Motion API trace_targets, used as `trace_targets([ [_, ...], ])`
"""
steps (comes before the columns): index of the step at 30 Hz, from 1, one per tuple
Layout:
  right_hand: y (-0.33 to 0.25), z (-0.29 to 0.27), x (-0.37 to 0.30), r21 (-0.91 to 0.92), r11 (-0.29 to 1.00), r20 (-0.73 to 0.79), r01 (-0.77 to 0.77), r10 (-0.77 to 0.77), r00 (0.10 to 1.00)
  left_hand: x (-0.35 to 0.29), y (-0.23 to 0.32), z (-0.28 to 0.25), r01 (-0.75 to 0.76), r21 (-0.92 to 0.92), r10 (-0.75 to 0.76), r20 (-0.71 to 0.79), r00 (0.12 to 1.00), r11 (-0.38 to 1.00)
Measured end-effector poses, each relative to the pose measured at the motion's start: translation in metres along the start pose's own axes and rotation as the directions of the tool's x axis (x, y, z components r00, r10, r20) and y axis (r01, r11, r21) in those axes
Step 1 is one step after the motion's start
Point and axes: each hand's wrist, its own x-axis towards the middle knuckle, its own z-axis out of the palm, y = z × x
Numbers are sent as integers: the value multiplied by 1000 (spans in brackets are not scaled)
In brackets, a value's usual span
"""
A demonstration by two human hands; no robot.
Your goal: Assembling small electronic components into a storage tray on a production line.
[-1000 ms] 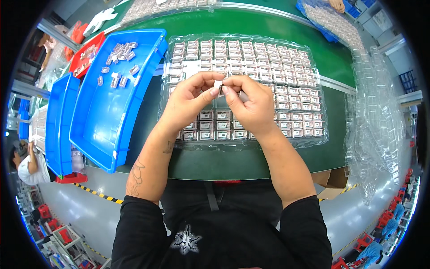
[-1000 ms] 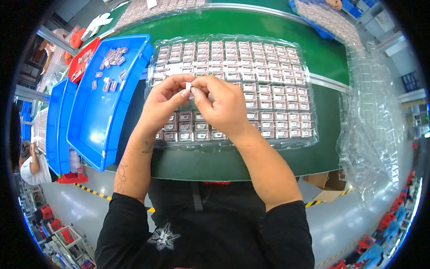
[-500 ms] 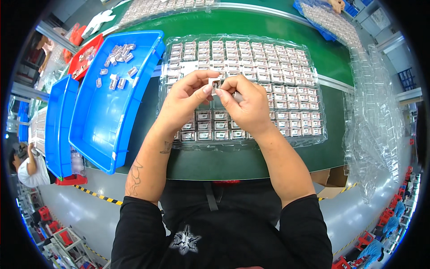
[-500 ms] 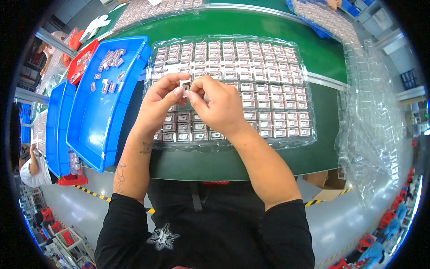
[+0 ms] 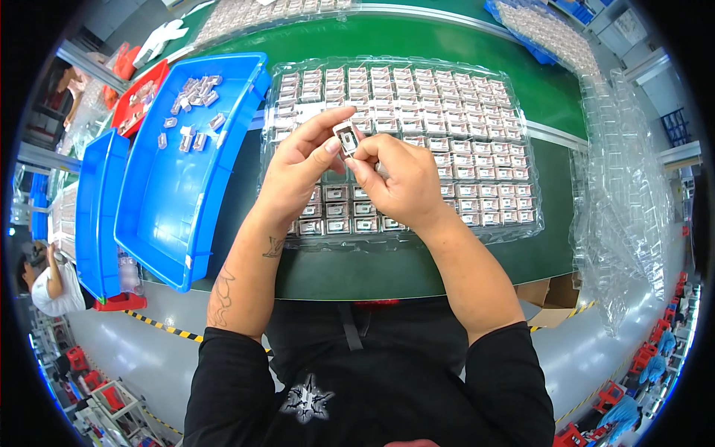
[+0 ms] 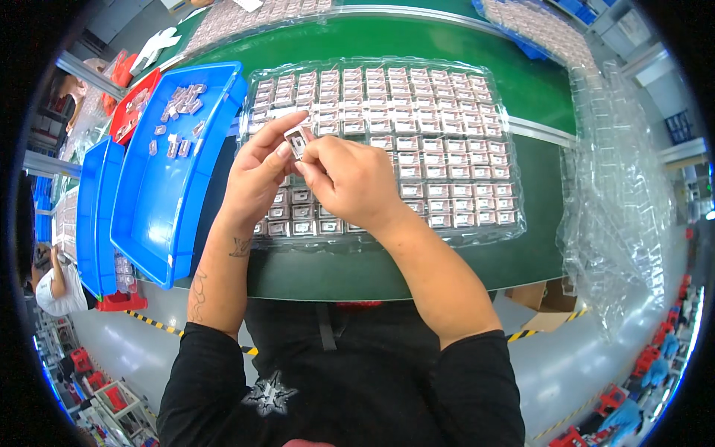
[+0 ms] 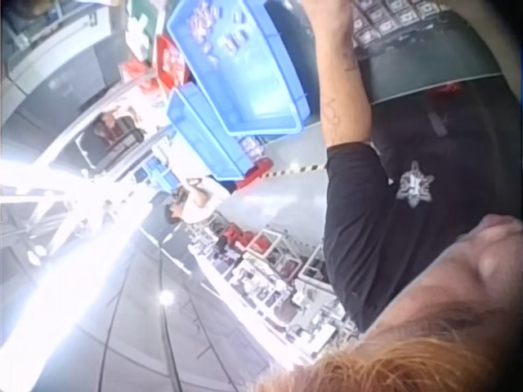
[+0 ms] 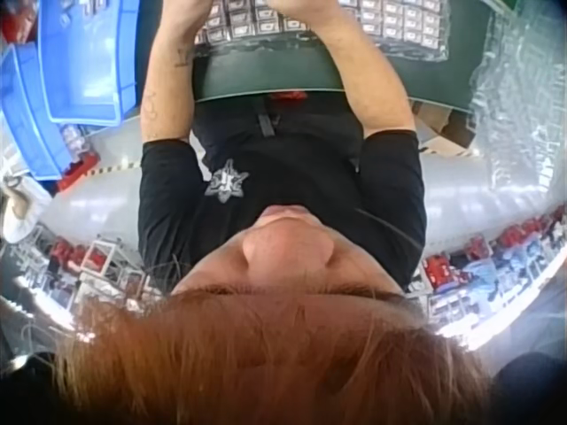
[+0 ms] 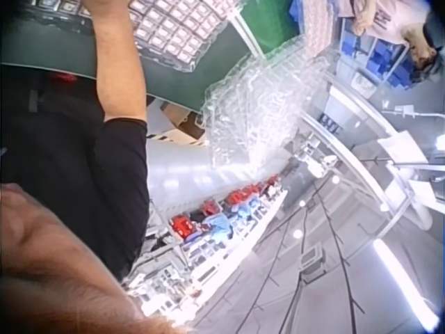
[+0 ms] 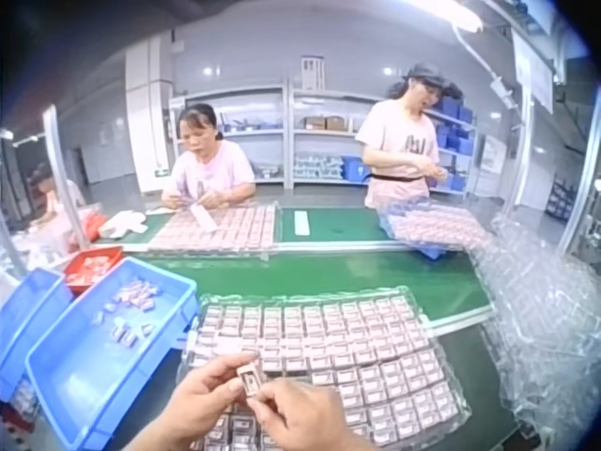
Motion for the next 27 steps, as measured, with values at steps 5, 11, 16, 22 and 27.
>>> trace_targets([
  [5,-2,1,1,-62,996,5,56,-56,998,-2,-1,1,11,-41,-12,-16,1000,999],
  [11,-2,-2,-1,0,999,-40,39,-39,998,-2,-2,2,-12,-199,18,30,999,980],
  [16,0,0,0,-5,996,-46,93,-94,995,-2,-1,1,-16,-217,15,-3,1000,976],
  [22,-7,-3,0,61,995,-153,74,-64,986,-3,3,-1,-36,-137,32,-31,999,990],
  [27,-4,-1,-1,-24,998,-86,57,-59,995,0,-2,-5,-82,-95,79,-38,996,992],
])
